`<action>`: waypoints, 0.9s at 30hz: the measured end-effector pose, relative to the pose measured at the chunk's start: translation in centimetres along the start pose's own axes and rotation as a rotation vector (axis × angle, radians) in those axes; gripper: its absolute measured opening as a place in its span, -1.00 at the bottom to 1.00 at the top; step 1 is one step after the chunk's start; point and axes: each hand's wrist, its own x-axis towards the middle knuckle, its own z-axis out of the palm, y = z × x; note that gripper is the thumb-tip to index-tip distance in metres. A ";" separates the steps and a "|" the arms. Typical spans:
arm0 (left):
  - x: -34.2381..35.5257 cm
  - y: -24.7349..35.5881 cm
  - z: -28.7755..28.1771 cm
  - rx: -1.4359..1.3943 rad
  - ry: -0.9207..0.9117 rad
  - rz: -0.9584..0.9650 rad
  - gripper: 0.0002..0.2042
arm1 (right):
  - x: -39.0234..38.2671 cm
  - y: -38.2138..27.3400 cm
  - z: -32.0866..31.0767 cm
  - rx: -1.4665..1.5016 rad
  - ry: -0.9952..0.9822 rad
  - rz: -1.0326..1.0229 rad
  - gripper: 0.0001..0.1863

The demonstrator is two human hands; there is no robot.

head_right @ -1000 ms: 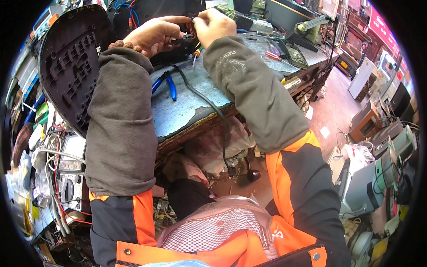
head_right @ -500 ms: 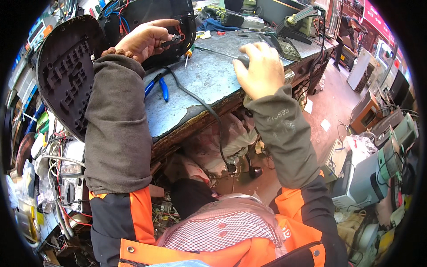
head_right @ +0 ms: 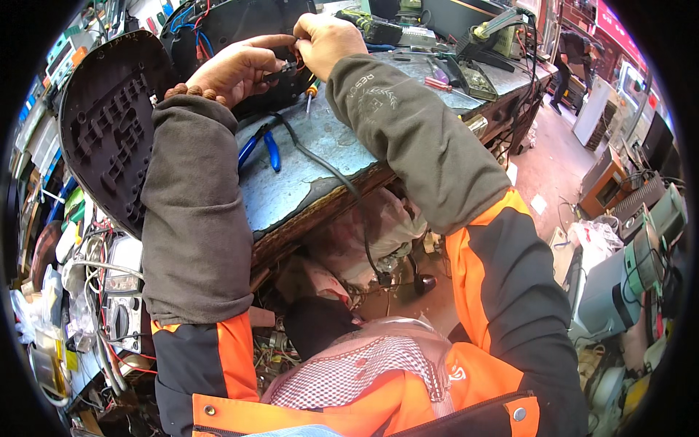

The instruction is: The person repairs an electric heater by manipulating internal wires and components. They use a screwdriver to adjust connections inside the heater's casing and later plug the device into a power strip to test it.

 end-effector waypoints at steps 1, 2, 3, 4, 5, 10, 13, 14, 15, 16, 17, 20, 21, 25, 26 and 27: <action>0.0 0.1 0.0 0.003 -0.013 -0.005 -0.45 | -0.1 0.0 -0.1 0.007 0.012 0.003 -0.83; 0.1 0.1 -0.1 0.006 -0.025 -0.010 -0.45 | -0.1 -0.1 -0.1 0.013 0.023 0.006 -0.84; 0.1 0.2 -0.1 0.008 -0.038 -0.016 -0.45 | -0.2 -0.2 -0.2 0.020 0.035 0.010 -0.84; 0.2 0.2 0.0 -0.003 -0.027 -0.023 -0.44 | -0.1 -0.2 -0.2 0.015 0.077 -0.044 -0.85; 0.1 0.3 -0.1 -0.005 -0.029 -0.024 -0.44 | 0.1 -0.4 -0.2 -0.004 0.066 -0.072 -0.85; -0.4 0.5 0.4 -0.009 -0.037 -0.018 -0.45 | 0.2 -0.9 -0.5 -0.098 0.013 -0.158 -0.86; -0.3 0.3 0.2 -0.005 -0.032 0.003 -0.46 | 0.1 -1.1 -0.4 -0.092 0.024 -0.164 -0.85; -0.2 0.3 0.3 -0.013 -0.025 0.003 -0.46 | 0.1 -1.0 -0.3 -0.078 0.032 -0.161 -0.85; -0.2 0.3 0.4 -0.020 -0.019 0.003 -0.46 | 0.2 -1.0 -0.2 -0.061 0.054 -0.175 -0.84; -0.2 0.3 0.5 -0.028 -0.013 0.001 -0.46 | 0.0 -0.9 -0.2 -0.043 0.075 -0.186 -0.83; -0.1 0.3 0.4 -0.026 -0.017 0.000 -0.46 | 0.0 -0.9 -0.2 -0.026 0.097 -0.198 -0.82; 0.0 0.4 0.5 -0.022 -0.017 0.002 -0.46 | -0.1 -0.5 -0.6 0.100 0.038 -0.088 -0.83; 0.0 0.4 0.7 -0.023 -0.008 0.009 -0.46 | -0.1 -0.3 -0.8 0.117 0.041 -0.070 -0.83; 0.1 0.2 0.3 -0.005 0.013 0.002 -0.46 | 0.5 -1.2 -0.6 -0.011 0.231 -0.394 -0.83; 0.1 0.0 0.0 -0.010 0.015 -0.004 -0.45 | 0.3 -1.6 -0.6 0.068 0.222 -0.265 -0.84; 0.0 -0.3 -0.2 -0.014 0.018 -0.010 -0.45 | 0.0 -2.1 -0.6 0.149 0.212 -0.136 -0.86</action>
